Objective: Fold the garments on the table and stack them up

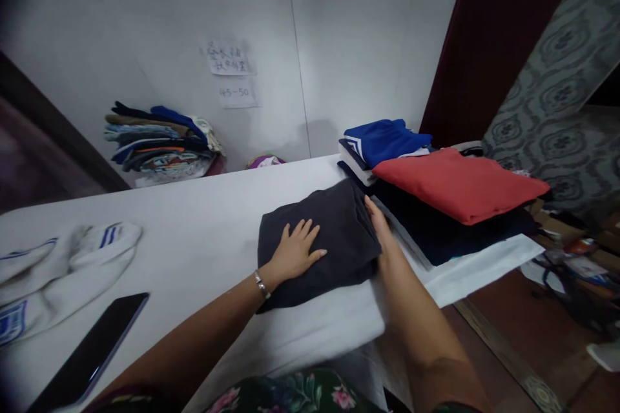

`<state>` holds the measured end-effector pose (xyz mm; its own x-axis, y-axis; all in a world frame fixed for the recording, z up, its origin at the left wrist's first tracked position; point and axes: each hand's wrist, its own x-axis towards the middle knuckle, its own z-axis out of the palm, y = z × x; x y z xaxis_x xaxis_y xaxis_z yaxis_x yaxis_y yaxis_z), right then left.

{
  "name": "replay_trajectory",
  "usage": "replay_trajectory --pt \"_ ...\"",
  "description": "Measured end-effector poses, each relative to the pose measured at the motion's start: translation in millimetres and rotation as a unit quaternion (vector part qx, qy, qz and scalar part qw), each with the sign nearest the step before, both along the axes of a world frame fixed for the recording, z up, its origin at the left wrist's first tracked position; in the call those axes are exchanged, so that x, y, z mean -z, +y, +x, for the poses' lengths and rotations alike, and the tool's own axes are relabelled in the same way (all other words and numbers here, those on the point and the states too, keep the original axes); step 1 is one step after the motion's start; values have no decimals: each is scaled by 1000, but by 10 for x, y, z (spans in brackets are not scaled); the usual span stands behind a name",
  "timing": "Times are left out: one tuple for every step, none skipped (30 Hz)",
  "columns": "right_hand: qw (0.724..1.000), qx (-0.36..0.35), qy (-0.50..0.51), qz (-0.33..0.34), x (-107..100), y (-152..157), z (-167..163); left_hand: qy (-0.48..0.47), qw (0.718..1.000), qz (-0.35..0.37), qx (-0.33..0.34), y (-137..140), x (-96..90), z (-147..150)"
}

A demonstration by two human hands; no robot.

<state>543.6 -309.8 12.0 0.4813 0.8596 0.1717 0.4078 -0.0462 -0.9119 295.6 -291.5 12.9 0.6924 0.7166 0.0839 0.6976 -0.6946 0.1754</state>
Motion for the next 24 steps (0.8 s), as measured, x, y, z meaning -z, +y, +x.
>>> replay_trajectory --pt "999 -5 41 -12 -9 -35 81 2 1000 6 1 -8 37 29" --pt "997 -1 72 -18 -18 -79 146 1 1000 10 3 -20 69 49" --pt "997 17 72 -17 -31 -129 185 -2 1000 10 4 -33 93 61" --pt "998 38 49 -9 -51 -183 191 -6 1000 8 5 -49 105 67" --pt "999 52 6 8 -77 -237 160 -12 1000 2 5 -64 103 70" --pt "997 48 -50 31 -107 -290 95 -20 1000 -9 5 -75 87 71" --pt "992 24 -109 54 -134 -335 3 -34 999 -25 5 -79 57 69" --pt "984 -11 -166 70 -151 -372 -104 -51 998 -46 4 -70 18 62" --pt "972 -49 -216 75 -152 -396 -211 -69 995 -66 2 -44 -27 46" --pt "960 -77 -259 66 -132 -407 -305 -88 993 -82 -4 3 -74 18" --pt "950 -91 -295 39 -88 -405 -375 -104 990 -91 -13 73 -117 -25" --pt "943 -92 -320 -1 -24 -395 -414 -118 988 -91 -28 166 -153 -84" --pt "939 -85 -331 -45 56 -380 -423 -129 987 -84 -53 278 -177 -159" --pt "937 -76 -331 -84 143 -363 -404 -136 984 -75 -84 405 -188 -247" --pt "937 -68 -324 -109 229 -347 -364 -143 980 -70 -119 539 -184 -345" --pt "941 -65 -311 -118 305 -334 -311 -144 974 -74 -156 672 -167 -447" --pt "947 -65 -295 -112 368 -323 -251 -141 970 -83 -181 797 -138 -546" --pt "954 -65 -276 -96 413 -311 -190 -136 966 -95 -201 909 -103 -635" --pt "962 -60 -255 -79 442 -297 -132 -130 963 -108 -212 1004 -66 -709" --pt "969 -50 -231 -67 456 -276 -77 -126 961 -119 -216 1081 -30 -763" --pt "976 -34 -206 -62 459 -248 -28 -124 960 -129 -217 1142 1 -796" --pt "981 -16 -185 -59 454 -211 16 -123 959 -137 -214 1190 25 -808" --pt "983 -1 -174 -53 445 -168 55 -124 959 -143 -209 1228 40 -799" --pt "985 9 -165 -47 434 -120 89 -125 960 -150 -201 1260 45 -773"
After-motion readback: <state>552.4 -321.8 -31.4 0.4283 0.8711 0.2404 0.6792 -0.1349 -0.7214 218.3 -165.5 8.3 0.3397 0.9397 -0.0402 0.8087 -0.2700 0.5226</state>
